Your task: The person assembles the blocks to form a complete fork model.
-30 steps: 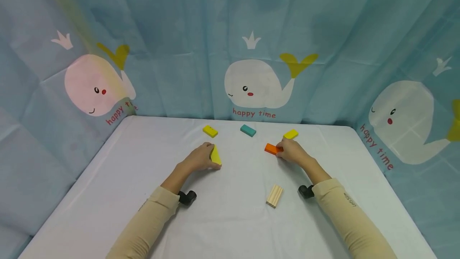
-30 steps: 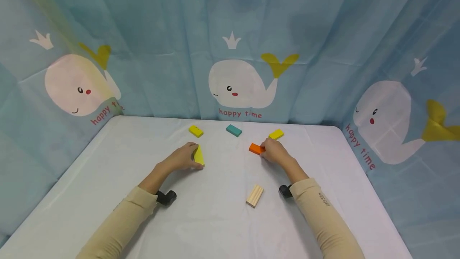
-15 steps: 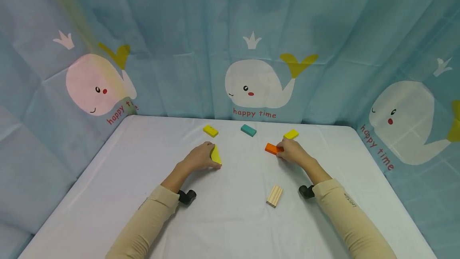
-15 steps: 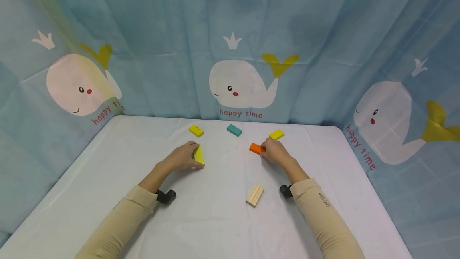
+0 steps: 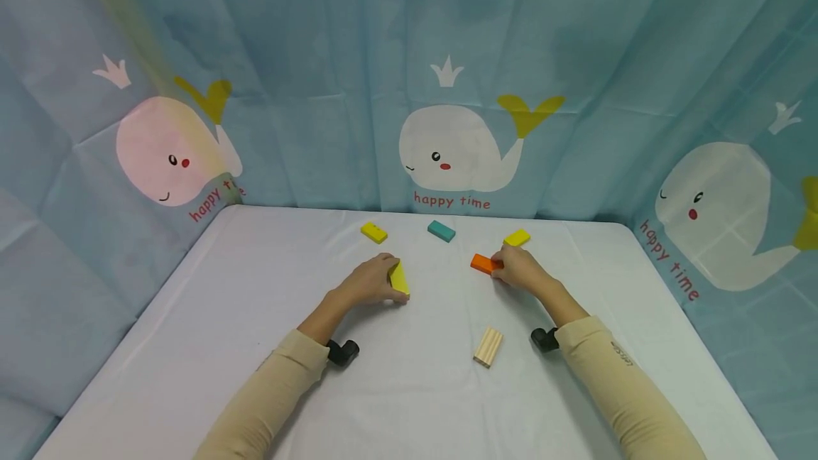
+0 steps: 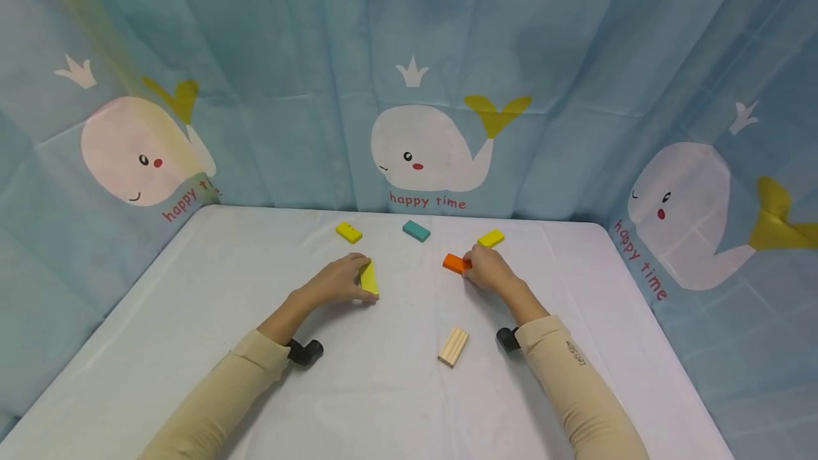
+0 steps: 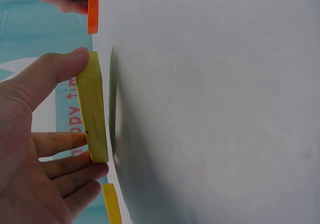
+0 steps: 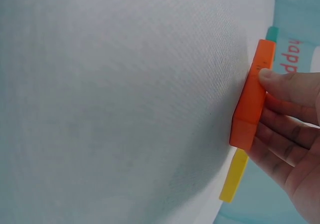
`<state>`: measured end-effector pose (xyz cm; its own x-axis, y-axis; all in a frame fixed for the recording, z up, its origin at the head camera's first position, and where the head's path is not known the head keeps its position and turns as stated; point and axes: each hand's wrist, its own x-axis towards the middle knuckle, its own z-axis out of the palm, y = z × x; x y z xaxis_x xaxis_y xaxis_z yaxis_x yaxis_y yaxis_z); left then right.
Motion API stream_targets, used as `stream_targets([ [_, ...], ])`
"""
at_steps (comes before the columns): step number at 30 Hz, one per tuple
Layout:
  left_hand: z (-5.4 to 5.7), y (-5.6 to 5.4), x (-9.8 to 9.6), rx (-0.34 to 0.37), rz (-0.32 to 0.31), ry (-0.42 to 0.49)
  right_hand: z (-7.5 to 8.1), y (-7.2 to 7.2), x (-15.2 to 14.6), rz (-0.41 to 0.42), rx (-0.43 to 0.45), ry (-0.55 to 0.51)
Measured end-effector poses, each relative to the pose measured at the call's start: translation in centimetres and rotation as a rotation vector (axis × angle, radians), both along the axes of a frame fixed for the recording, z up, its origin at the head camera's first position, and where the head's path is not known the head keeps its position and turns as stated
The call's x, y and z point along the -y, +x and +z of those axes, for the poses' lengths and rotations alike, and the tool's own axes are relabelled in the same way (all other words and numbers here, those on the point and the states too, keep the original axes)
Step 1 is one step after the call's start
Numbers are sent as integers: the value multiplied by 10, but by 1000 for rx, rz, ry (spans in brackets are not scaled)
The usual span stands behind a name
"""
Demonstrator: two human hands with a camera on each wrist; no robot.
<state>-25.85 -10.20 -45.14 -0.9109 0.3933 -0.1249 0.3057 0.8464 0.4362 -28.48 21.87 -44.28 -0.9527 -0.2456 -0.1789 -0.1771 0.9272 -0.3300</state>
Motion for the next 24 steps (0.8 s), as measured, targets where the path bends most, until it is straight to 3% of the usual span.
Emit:
stream_targets([
  [13,1,4,-33,14,-94,-5,2,0,1,3,3,5],
  [24,2,9,-54,38,-125,-42,-2,-1,0,-8,5,1],
])
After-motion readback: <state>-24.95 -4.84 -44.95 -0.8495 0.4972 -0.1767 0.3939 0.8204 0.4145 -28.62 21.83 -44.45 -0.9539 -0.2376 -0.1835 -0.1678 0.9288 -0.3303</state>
